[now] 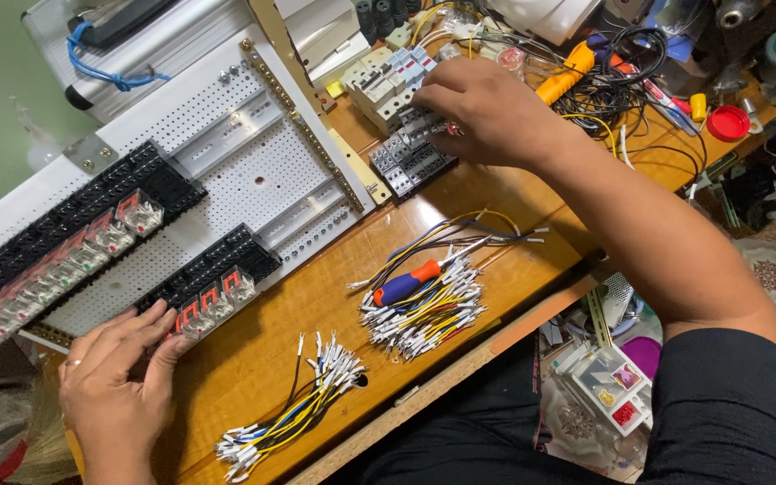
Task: Assembling an electrical relay board by mounting sockets onto a DIN rail and inserting relays into them.
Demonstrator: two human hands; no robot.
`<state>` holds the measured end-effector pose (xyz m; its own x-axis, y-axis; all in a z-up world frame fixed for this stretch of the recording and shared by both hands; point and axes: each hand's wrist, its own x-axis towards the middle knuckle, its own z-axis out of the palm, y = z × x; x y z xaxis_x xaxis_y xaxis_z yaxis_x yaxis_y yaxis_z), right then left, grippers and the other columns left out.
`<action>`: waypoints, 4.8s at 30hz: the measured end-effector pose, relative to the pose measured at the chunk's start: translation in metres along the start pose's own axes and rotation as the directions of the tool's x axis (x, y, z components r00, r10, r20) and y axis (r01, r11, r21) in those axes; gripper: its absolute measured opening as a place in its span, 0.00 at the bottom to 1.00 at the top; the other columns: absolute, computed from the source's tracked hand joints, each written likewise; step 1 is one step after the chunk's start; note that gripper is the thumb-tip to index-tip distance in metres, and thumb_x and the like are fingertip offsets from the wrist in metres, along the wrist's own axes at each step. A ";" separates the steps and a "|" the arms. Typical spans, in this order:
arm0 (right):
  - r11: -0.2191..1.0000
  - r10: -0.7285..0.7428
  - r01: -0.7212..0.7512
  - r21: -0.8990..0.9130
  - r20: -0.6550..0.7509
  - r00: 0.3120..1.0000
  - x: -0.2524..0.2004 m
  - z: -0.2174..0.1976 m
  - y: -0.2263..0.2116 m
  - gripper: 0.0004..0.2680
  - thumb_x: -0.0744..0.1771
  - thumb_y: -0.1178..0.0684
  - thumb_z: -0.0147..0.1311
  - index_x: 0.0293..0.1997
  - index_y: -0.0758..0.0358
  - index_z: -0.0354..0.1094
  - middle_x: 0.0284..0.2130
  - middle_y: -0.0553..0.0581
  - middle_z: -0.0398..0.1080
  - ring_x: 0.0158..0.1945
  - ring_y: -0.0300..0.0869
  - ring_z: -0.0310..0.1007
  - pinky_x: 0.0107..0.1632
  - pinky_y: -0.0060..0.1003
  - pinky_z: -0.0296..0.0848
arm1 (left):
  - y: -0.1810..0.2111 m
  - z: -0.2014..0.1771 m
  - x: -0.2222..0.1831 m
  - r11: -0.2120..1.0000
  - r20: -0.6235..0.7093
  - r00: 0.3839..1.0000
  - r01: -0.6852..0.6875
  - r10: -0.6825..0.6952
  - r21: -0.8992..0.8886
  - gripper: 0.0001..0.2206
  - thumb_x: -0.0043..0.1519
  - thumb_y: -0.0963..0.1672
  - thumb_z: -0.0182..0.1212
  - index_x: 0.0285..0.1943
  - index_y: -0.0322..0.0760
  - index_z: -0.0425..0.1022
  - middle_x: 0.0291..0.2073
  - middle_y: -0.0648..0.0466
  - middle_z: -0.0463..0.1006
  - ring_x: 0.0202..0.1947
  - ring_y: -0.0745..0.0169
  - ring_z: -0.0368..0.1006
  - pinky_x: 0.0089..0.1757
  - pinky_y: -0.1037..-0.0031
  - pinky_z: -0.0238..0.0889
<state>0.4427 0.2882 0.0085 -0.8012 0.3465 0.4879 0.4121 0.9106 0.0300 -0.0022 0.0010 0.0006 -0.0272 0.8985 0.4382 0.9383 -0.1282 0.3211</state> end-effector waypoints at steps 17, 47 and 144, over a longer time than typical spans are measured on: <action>0.951 -0.081 0.042 -0.307 -0.115 0.990 -0.002 -0.048 -0.051 0.08 0.69 0.56 0.60 0.51 0.63 0.69 0.44 0.59 0.71 0.39 0.50 0.69 0.39 0.41 0.63 | 0.001 0.001 -0.001 0.999 -0.023 0.999 -0.046 0.046 -0.008 0.08 0.67 0.41 0.71 0.52 0.32 0.85 0.53 0.47 0.84 0.55 0.47 0.77 0.62 0.61 0.65; 0.921 0.264 -0.378 0.094 0.562 0.784 -0.069 -0.065 -0.002 0.17 0.61 0.45 0.68 0.52 0.55 0.73 0.47 0.56 0.70 0.51 0.52 0.69 0.51 0.50 0.70 | -0.010 0.005 -0.008 0.999 0.026 0.999 -0.040 0.039 0.008 0.09 0.70 0.39 0.71 0.57 0.26 0.86 0.57 0.41 0.84 0.61 0.41 0.78 0.68 0.60 0.65; 0.900 0.214 -0.088 0.427 -0.255 0.943 -0.062 -0.040 -0.147 0.15 0.66 0.46 0.65 0.50 0.67 0.72 0.31 0.59 0.74 0.31 0.49 0.78 0.35 0.41 0.79 | 0.215 0.128 0.067 0.174 0.625 0.759 0.601 0.183 -0.780 0.19 0.63 0.43 0.63 0.61 0.27 0.71 0.27 0.46 0.80 0.24 0.67 0.78 0.29 0.74 0.78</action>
<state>0.4495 0.1242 0.0084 -0.5565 0.4639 0.6893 0.2562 0.8850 -0.3887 0.2424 0.0877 -0.0084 0.3666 0.9208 -0.1332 -0.1221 0.1895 0.9743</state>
